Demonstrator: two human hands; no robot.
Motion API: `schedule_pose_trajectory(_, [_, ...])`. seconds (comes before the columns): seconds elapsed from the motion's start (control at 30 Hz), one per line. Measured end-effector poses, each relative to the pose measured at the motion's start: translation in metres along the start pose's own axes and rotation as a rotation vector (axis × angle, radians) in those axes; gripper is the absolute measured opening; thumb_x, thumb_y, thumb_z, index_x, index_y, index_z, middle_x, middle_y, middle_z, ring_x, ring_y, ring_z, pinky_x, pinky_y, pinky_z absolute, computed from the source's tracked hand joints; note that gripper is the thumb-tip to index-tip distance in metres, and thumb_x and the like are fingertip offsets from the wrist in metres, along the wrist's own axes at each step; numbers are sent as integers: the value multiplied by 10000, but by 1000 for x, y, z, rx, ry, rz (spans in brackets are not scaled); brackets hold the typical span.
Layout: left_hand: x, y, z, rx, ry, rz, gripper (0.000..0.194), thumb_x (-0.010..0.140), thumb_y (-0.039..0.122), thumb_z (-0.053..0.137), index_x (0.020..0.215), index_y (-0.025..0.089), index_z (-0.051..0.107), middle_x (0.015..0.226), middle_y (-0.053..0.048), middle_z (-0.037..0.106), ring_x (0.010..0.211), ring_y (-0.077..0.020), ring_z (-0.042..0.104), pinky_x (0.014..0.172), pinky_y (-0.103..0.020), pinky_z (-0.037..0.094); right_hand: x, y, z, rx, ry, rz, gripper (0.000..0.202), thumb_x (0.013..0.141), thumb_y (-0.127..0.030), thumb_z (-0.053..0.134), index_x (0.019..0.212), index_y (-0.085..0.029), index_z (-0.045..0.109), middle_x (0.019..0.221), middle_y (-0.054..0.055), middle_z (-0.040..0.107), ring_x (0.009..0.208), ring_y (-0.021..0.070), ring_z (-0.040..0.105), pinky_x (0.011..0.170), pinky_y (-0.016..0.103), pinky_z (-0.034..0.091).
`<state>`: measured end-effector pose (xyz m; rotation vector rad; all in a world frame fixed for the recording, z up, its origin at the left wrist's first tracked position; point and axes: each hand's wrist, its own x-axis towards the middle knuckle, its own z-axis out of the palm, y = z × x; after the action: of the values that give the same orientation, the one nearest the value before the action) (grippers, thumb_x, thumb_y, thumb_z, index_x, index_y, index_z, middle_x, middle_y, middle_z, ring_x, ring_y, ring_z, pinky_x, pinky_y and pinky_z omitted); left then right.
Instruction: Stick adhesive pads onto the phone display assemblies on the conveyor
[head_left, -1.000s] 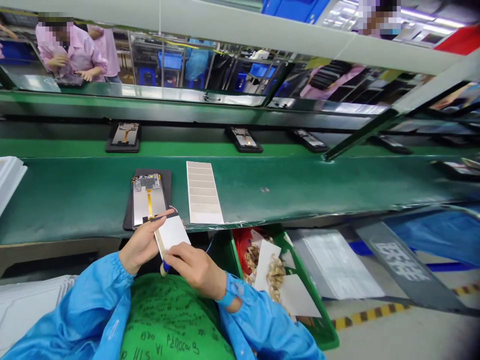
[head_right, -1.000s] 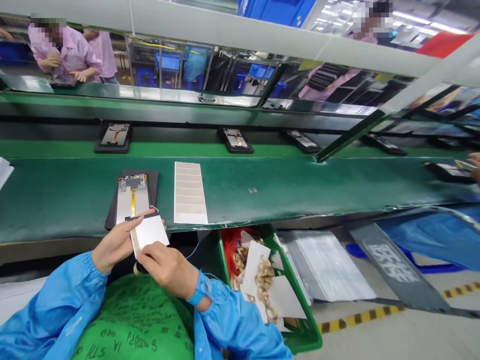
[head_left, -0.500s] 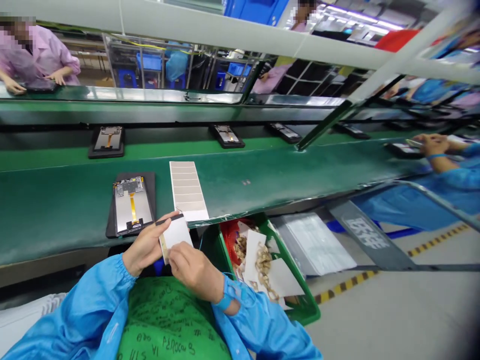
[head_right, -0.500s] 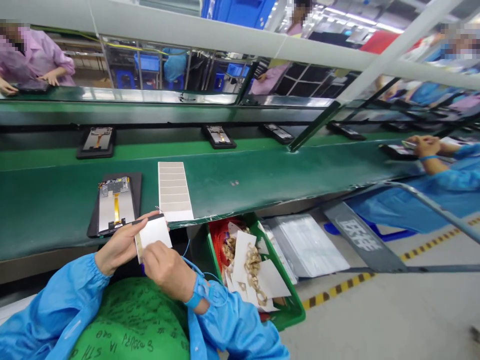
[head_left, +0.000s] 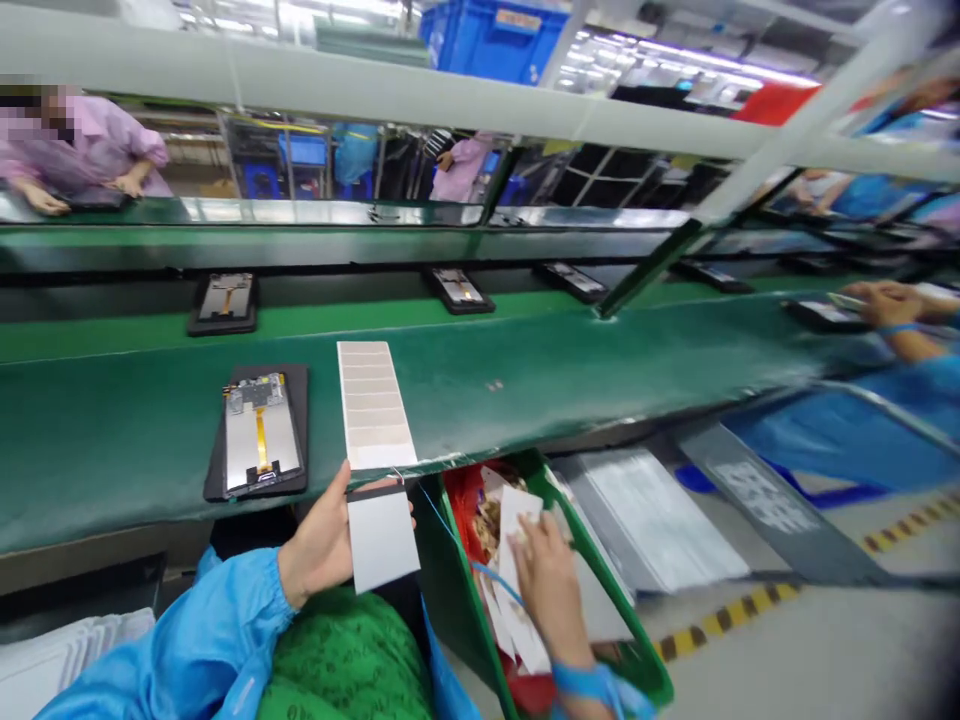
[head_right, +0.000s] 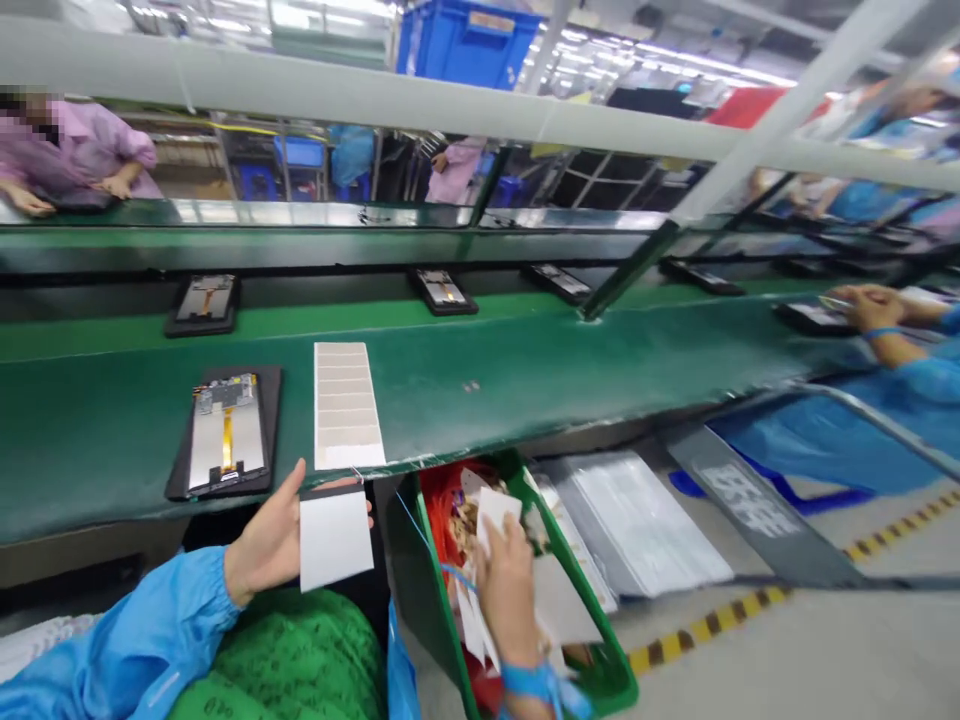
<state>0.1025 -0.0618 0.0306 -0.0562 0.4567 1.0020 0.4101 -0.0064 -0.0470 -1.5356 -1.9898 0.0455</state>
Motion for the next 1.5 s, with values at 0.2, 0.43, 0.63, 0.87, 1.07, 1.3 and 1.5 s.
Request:
schedule_pose_trajectory(0.2, [-15,1,3,-62,151,332,591,931,607,499,1252,124,616,1072,-132,720,1113,-255,650,1091,-387,393,9,-165,5,384,-407,-751,646,951,-163,557,1548,-209,315,1595,145,333,1486,340,273,1138,538,423])
schedule_pose_trajectory(0.43, [-91,26,-41,352,318,663,571,789,334,794,1321,248,607,1292,-104,658,1222,-267,597,1031,-383,449,10,-232,34,870,-519,-450,645,1005,-126,389,1589,-229,134,1500,151,483,1360,262,506,1074,444,518])
schedule_pose_trajectory(0.63, [-151,56,-101,328,647,816,790,658,328,879,1353,212,522,1147,-111,735,1071,-292,689,881,-357,547,75,-266,71,741,-693,-648,638,1004,-196,496,1564,-250,195,1386,153,590,1221,264,613,977,464,567])
schedule_pose_trajectory(0.87, [-169,105,-125,536,730,808,804,684,394,854,1338,201,428,956,-76,764,869,-266,739,769,-363,561,160,-307,151,222,-508,-1477,146,979,-175,556,1106,-184,628,1268,143,627,1131,254,578,884,417,539])
schedule_pose_trajectory(1.07, [-120,142,-115,732,645,774,653,708,412,820,1212,161,489,856,-70,753,780,-245,730,714,-339,539,179,-299,182,574,-539,-910,175,957,-122,490,1028,-193,633,1041,73,695,1013,188,623,903,347,522])
schedule_pose_trajectory(1.3, [-70,165,-106,900,688,772,560,704,383,780,1139,153,512,744,-25,719,684,-215,702,649,-320,520,170,-267,166,787,-701,-379,225,942,-226,525,1138,-186,628,1110,77,696,973,176,668,804,317,558])
schedule_pose_trajectory(1.5, [-67,167,-101,913,746,768,534,709,378,775,1131,170,523,793,-33,734,711,-215,710,634,-306,518,138,-240,134,717,-716,-384,298,923,-162,540,1213,-205,594,1219,105,644,1036,196,654,823,357,590])
